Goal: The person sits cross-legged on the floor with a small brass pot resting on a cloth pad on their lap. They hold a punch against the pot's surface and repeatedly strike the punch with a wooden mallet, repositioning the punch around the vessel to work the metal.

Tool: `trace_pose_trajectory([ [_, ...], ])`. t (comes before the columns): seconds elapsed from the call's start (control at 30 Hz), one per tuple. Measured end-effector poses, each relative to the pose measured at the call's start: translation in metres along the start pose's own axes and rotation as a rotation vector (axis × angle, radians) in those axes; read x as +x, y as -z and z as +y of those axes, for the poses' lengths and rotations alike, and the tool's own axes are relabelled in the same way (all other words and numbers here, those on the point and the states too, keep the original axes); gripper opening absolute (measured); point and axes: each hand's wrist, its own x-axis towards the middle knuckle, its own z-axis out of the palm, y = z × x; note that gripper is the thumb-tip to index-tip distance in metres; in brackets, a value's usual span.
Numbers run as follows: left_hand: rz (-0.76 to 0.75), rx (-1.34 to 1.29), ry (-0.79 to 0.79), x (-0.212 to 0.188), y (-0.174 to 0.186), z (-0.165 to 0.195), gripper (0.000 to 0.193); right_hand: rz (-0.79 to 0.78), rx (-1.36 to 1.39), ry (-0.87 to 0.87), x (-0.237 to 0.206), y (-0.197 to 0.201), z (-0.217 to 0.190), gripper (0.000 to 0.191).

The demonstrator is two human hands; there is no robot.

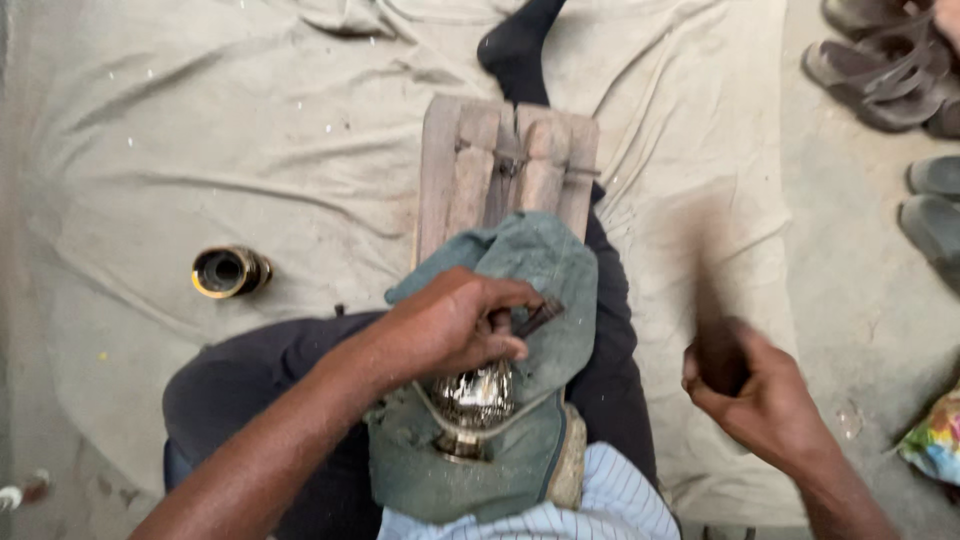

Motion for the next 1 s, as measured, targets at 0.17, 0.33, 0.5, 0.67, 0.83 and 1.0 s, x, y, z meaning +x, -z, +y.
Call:
trace_pose_trajectory([
  [0.17,0.208,-0.237,-0.053,-0.029,-0.007,-0.006,0.050,-0.076,-0.005,-0.260,-0.007,-0.015,0.027,0.034],
  [0.33,0.503,-0.396,0.017,-0.059,-0.029,-0.013,0.046,-0.007,0.511,-0.178,-0.012,-0.045,0.042,0.043],
  [0.5,0.559,-0.437,0.038,-0.061,-0.047,-0.015,0.031,0.012,0.732,-0.192,-0.015,-0.050,0.017,0.045],
  [0.67,0.567,-0.374,0.140,-0.060,-0.049,-0.014,0.023,0.027,0.500,0.103,-0.014,-0.043,-0.021,0.048],
  [0.83,0.635,-0.378,0.234,-0.061,-0.053,-0.006,0.027,-0.063,0.397,0.291,0.013,-0.020,-0.057,0.057],
  [1.0,0.768,-0.353,0.203,-0.061,-0.061,0.004,0.035,-0.126,-0.133,0.530,0.052,0.008,-0.099,0.066],
])
